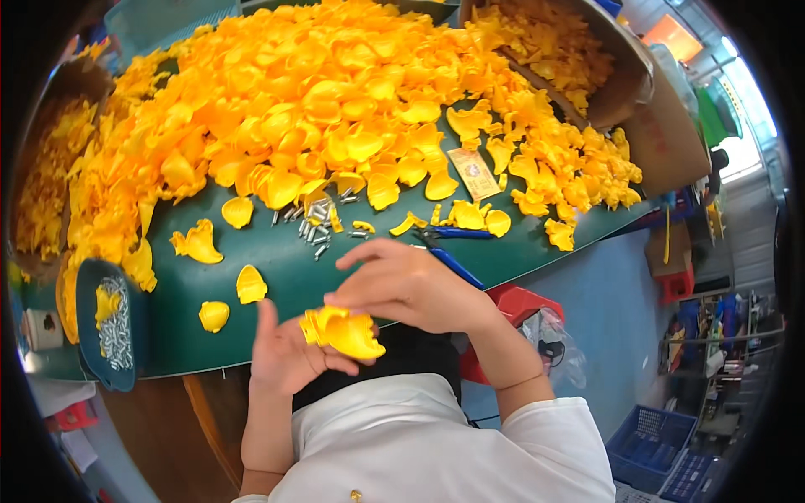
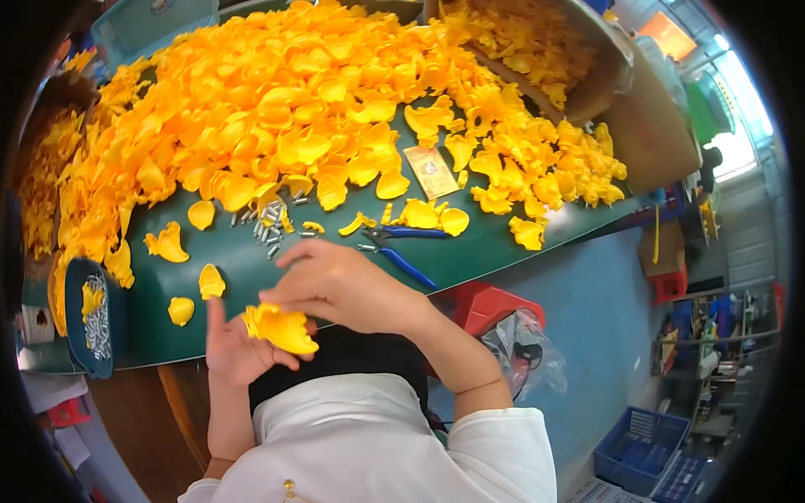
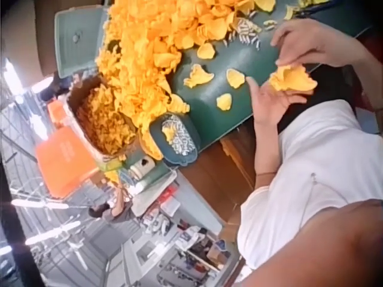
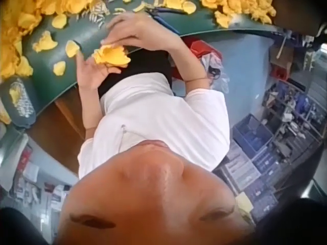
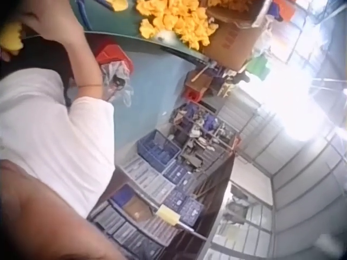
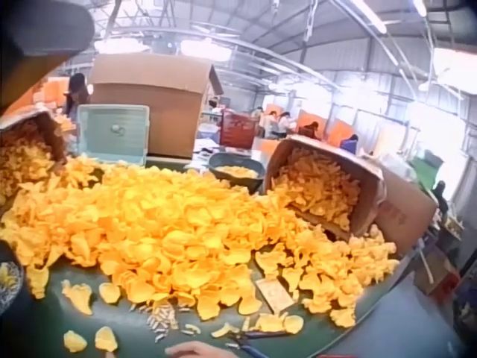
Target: Assembling small yellow plastic toy components at a factory workbench.
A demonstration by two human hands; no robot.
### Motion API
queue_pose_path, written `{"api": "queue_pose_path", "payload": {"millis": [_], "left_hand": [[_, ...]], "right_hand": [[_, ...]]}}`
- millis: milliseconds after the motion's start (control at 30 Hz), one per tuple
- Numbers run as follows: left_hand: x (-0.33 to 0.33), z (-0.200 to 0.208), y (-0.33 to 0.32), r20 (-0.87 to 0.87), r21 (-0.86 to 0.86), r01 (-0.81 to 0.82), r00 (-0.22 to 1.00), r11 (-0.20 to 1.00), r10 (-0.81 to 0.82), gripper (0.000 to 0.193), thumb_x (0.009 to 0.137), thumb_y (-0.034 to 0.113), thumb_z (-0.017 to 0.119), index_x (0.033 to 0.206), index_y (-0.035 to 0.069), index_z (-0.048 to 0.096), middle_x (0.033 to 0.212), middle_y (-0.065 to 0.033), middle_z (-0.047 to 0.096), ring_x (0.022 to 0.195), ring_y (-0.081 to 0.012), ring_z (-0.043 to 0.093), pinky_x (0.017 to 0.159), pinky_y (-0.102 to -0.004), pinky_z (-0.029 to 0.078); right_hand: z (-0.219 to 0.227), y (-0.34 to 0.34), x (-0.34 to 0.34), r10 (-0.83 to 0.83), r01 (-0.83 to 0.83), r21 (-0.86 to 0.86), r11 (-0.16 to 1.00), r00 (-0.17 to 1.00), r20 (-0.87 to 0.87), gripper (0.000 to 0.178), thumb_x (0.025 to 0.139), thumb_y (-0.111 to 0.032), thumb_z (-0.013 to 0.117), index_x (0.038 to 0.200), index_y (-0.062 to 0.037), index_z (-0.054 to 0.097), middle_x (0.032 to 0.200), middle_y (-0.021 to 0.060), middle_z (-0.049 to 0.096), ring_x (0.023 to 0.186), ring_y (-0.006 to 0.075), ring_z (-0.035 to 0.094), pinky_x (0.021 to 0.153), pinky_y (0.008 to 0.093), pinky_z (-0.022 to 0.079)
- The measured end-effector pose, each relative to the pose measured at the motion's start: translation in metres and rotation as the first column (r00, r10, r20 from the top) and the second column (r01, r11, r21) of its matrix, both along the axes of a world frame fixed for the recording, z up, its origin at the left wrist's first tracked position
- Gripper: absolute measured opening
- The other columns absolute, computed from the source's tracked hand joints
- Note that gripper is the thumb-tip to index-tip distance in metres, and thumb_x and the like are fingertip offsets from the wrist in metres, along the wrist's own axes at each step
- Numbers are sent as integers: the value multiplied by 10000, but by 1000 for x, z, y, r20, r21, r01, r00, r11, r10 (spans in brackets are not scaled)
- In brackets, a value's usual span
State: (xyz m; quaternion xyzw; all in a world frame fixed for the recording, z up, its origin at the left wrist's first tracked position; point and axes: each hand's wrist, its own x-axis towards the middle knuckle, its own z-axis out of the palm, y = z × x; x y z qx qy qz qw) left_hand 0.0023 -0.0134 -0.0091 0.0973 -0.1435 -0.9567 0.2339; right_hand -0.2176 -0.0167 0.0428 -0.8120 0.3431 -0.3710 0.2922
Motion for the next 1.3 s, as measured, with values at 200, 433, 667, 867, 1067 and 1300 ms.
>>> {"api": "queue_pose_path", "payload": {"millis": [200, 433, 667, 867, 1067, 1300], "left_hand": [[-14, -21, 3, -119, 2, 105, 987, 994, -104, 579, 904, 259, 534, 1330, -34, 273, 1258, -244, 448, 933, -409, 602, 786, -426, 539], [-21, -2, -4, -36, 18, -154, 987, 988, 154, 601, 838, 113, 581, 1326, -33, 261, 1263, -224, 455, 1099, -425, 522, 891, -452, 497], [-4, 0, -11, 142, -177, -380, 903, 908, 405, 592, 866, 100, 560, 1376, 61, 261, 1300, -173, 426, 1094, -379, 537, 879, -393, 502], [1, -4, -8, 77, -133, -456, 880, 880, 468, 466, 916, 225, 523, 1315, 56, 352, 1291, -157, 456, 1101, -392, 535, 896, -412, 487], [4, -7, 7, 21, -419, -544, 795, 727, 607, 503, 805, 13, 648, 1256, 21, 428, 1332, -149, 438, 1191, -253, 481, 997, -376, 407], [4, 3, 8, 87, -503, -502, 780, 703, 620, 649, 778, 27, 684, 1341, -10, 363, 1354, -117, 416, 1215, -207, 445, 1010, -341, 386]], "right_hand": [[7, -13, -50, -341, 346, 310, 886, 937, -71, 134, 825, -127, 614, 918, -54, 676, 949, 62, 674, 875, 180, 618, 796, 300, 482], [-26, -97, -123, -754, 753, -487, 443, 19, -657, 209, 811, -139, 596, 991, -66, 671, 882, 133, 662, 842, 286, 625, 730, 371, 496], [11, -46, -79, -757, 739, -164, 653, 631, -169, 448, 788, -4, 552, 1224, -54, 461, 1150, 142, 513, 1090, 251, 503, 908, 325, 413], [-1, 25, 10, -417, 182, 576, 797, 856, 306, 704, 674, 62, 723, 1285, 18, 376, 1211, 86, 459, 1126, 173, 473, 940, 282, 403], [-18, 26, 46, -389, 89, 541, 836, 793, 470, 642, 733, -44, 703, 1297, 50, 411, 1248, 107, 455, 1153, 187, 466, 974, 296, 380], [-32, 31, 61, -388, 197, 415, 888, 806, 448, 479, 748, -55, 691, 1201, -11, 540, 1222, 134, 473, 1128, 239, 475, 954, 309, 375]]}}
